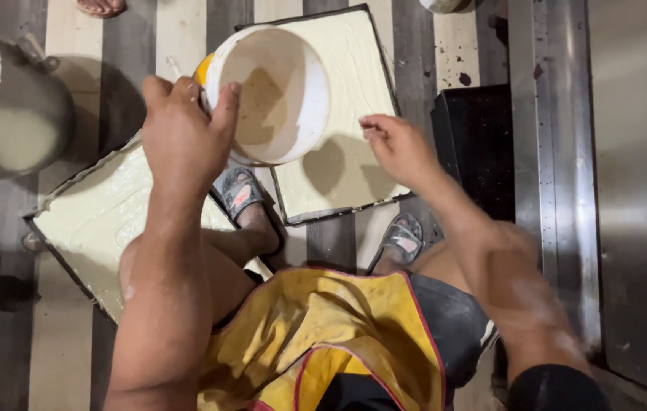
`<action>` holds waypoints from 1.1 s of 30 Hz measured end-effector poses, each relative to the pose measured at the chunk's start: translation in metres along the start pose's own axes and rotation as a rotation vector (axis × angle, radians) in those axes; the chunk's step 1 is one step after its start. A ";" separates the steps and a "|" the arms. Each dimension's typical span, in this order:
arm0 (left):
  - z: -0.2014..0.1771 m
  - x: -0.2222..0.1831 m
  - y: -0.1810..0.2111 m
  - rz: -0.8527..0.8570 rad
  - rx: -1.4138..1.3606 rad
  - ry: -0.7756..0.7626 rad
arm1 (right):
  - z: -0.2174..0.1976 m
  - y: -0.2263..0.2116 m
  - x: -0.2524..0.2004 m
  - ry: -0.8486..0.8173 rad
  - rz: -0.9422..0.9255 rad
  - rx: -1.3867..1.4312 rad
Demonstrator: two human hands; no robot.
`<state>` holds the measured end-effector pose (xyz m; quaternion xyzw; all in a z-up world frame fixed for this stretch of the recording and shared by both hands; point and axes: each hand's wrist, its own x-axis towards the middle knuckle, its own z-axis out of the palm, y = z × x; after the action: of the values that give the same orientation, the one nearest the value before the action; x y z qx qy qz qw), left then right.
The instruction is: Sprinkling sesame seeds or powder onto flat dough in baking trays.
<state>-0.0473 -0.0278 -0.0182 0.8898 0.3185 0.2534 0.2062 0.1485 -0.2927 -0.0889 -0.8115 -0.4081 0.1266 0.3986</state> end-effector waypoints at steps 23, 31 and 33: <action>0.078 0.043 0.084 0.077 -0.051 -0.539 | -0.014 0.074 -0.022 0.141 0.380 0.592; 0.075 0.021 0.097 0.468 -0.022 -0.289 | -0.018 0.078 -0.039 0.270 0.571 0.707; 0.082 0.007 0.103 0.703 -0.081 -0.275 | -0.011 0.090 -0.047 0.272 0.578 0.683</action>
<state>0.0533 -0.1133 -0.0259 0.9616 -0.0473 0.1992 0.1826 0.1751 -0.3660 -0.1549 -0.7234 -0.0445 0.2522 0.6412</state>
